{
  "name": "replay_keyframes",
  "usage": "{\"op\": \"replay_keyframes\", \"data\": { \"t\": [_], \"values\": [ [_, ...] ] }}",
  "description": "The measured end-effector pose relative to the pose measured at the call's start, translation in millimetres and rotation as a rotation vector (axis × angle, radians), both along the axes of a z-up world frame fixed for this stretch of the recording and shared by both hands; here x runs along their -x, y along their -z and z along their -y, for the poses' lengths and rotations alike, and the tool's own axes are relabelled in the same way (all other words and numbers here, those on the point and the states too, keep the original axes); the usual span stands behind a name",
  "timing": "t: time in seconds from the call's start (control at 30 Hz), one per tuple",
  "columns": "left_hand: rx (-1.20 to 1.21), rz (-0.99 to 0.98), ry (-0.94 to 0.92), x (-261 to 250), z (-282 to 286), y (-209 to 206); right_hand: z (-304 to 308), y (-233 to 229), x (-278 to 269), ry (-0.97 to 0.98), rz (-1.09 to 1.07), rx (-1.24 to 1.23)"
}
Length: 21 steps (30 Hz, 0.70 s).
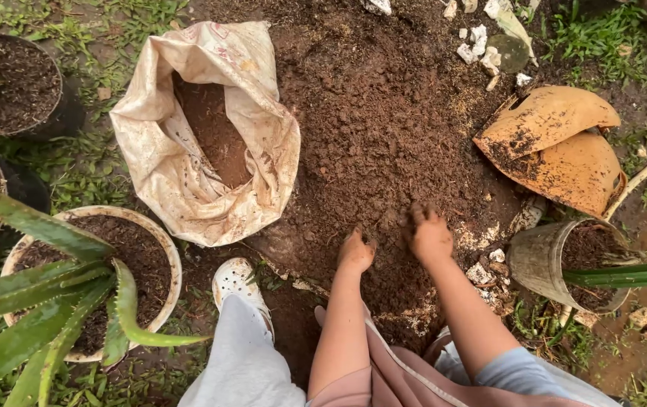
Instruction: Mixing and breaking up clumps of soil with bare hands on the ground
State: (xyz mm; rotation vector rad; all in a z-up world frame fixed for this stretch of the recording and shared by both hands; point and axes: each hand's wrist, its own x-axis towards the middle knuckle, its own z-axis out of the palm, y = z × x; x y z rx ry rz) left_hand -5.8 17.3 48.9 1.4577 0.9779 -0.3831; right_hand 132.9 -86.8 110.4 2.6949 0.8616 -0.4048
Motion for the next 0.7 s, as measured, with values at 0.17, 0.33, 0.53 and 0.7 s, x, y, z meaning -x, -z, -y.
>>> {"op": "replay_keyframes", "data": {
  "t": [0.17,0.33,0.53,0.7],
  "values": [
    [0.038,-0.033,0.103,-6,-2,5,39,95,-24,-0.053,0.092,0.028],
    [0.442,0.047,-0.327,5,-10,-16,25,96,-55,0.174,-0.023,0.024],
    [0.880,0.110,-0.846,10,-22,-35,-16,12,-17,0.292,-0.249,-0.548],
    [0.703,0.077,-0.579,10,-26,-58,-49,-47,39,-0.156,-0.128,-0.656]
  ]
}}
